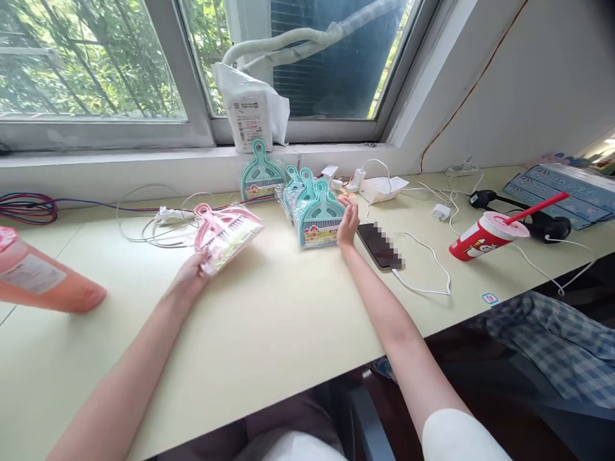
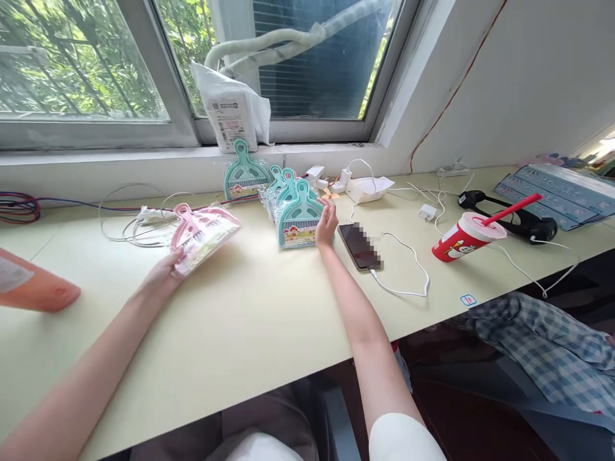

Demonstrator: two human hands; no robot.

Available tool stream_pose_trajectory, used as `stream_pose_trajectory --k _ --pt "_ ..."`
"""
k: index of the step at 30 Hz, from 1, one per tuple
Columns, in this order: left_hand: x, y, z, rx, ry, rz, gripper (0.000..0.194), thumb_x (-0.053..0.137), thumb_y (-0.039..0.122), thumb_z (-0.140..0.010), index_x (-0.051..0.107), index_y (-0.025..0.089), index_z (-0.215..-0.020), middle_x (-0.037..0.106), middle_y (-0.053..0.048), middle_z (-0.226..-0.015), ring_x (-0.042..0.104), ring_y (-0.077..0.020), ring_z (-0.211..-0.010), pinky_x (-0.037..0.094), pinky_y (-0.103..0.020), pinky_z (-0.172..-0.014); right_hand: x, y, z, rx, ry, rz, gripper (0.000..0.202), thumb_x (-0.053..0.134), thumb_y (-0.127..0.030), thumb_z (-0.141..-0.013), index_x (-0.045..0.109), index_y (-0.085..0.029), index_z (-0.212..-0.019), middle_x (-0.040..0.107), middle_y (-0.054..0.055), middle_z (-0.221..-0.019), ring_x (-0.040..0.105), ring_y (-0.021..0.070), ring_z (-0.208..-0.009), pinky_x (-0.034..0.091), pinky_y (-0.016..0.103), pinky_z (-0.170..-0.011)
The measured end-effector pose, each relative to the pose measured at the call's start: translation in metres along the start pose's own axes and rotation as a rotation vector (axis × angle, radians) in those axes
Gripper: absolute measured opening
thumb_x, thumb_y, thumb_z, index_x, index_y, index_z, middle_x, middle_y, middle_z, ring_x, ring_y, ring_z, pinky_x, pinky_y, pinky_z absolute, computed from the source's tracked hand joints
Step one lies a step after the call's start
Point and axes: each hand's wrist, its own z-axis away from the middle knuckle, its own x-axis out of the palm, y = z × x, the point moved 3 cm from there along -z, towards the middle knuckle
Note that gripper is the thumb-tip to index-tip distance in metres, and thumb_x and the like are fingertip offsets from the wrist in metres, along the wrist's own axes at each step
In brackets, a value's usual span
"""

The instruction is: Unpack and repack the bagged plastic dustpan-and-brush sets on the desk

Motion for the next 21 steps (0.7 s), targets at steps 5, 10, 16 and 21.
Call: stream_pose_trajectory --k 5,10,16,21 --pt "-0.004 -0.011 -0.004 0.037 -0.071 0.07 0.03 0.067 0.013 -0.083 0.067 0.014 -0.114 0.077 -0.013 -0.106 0.072 -0.0281 -0.11 0.063 -0.036 -0.093 -0.011 -0.046 0.014 -0.132 -0.068 0.117 0.045 0.025 -0.04 -0.106 0.065 -0.019 -0.111 0.075 0.012 -0.103 0.07 0.0236 -0.101 0.053 0.042 -0.096" --pt "-0.004 -0.021 -0.005 0.063 -0.274 0.09 0.044 0.08 0.016 -0.072 0.067 0.015 -0.114 0.076 -0.014 -0.109 0.071 -0.0316 -0.11 0.061 -0.041 -0.096 0.025 -0.138 0.08 -0.356 -0.419 0.029 0.039 0.03 -0.029 -0.104 0.067 -0.021 -0.101 0.073 0.009 -0.095 0.069 0.023 -0.094 0.056 0.04 -0.09" --pt "0.003 -0.026 0.004 0.1 -0.48 0.051 0.056 0.085 0.02 -0.07 0.066 0.02 -0.122 0.074 -0.011 -0.118 0.07 -0.0275 -0.111 0.057 -0.039 -0.098 0.065 -0.187 0.142 -0.43 -0.646 -0.081 0.033 0.035 -0.03 -0.105 0.067 -0.024 -0.102 0.073 0.01 -0.102 0.068 0.025 -0.102 0.059 0.04 -0.094" --pt "0.007 -0.026 0.008 0.102 -0.5 0.029 0.064 0.087 0.016 -0.067 0.063 0.022 -0.126 0.073 -0.009 -0.118 0.07 -0.0241 -0.108 0.057 -0.034 -0.092 0.05 -0.194 0.147 -0.592 -0.588 0.103 0.035 0.038 -0.026 -0.104 0.059 -0.026 -0.132 0.063 0.011 -0.138 0.06 0.0286 -0.127 0.05 0.046 -0.106"
